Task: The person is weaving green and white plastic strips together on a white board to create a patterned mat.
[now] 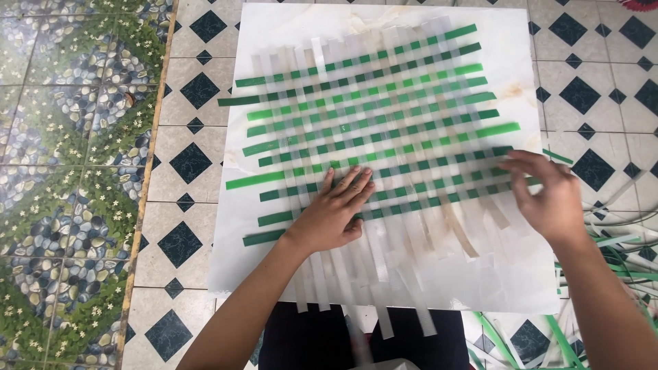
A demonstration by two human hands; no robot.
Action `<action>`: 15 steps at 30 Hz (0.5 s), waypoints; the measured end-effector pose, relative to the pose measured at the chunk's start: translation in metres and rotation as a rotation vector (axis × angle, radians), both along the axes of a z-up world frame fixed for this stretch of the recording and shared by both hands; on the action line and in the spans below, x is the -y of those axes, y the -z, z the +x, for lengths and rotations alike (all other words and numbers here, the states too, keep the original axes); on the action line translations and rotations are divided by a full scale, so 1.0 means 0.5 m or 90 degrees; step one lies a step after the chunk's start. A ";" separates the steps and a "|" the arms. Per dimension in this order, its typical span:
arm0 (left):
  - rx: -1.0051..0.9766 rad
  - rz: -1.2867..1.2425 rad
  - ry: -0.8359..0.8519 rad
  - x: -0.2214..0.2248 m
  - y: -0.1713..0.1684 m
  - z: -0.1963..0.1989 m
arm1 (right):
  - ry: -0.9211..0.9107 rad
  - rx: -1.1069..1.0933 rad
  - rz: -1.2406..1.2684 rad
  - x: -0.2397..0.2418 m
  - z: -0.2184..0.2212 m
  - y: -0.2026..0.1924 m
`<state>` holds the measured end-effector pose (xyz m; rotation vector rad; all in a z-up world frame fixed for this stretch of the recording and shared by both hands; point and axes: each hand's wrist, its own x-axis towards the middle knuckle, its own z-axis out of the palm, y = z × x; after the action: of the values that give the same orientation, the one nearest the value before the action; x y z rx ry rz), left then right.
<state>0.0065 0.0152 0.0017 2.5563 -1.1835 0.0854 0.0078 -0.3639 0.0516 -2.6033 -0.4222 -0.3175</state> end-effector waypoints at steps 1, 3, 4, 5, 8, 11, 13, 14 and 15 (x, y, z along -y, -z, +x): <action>-0.012 -0.010 0.008 -0.004 -0.001 0.001 | 0.090 0.084 0.004 0.012 -0.014 0.006; -0.021 -0.035 0.015 -0.009 -0.006 0.001 | 0.167 0.091 0.066 0.026 -0.044 0.020; -0.033 -0.057 0.021 -0.011 -0.008 0.000 | 0.243 0.094 0.134 0.034 -0.060 0.029; -0.031 -0.060 0.021 -0.011 -0.009 0.001 | 0.242 0.097 0.131 0.051 -0.064 0.054; 0.011 -0.094 0.013 -0.009 -0.006 -0.003 | 0.511 -0.077 0.366 0.078 -0.082 0.094; 0.017 -0.073 0.014 -0.011 -0.007 -0.003 | 0.554 -0.205 0.295 0.048 -0.085 0.071; 0.023 -0.072 0.012 -0.012 -0.007 -0.002 | 0.521 -0.276 0.230 0.034 -0.073 0.066; 0.025 -0.073 0.013 -0.011 -0.007 -0.001 | 0.521 -0.273 0.230 0.030 -0.073 0.070; 0.024 -0.074 0.015 -0.011 -0.006 0.000 | 0.521 -0.270 0.256 0.025 -0.073 0.074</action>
<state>0.0064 0.0207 0.0046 2.4502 -1.1852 0.1917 -0.0286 -0.3766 0.0146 -2.2255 0.7888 -0.0823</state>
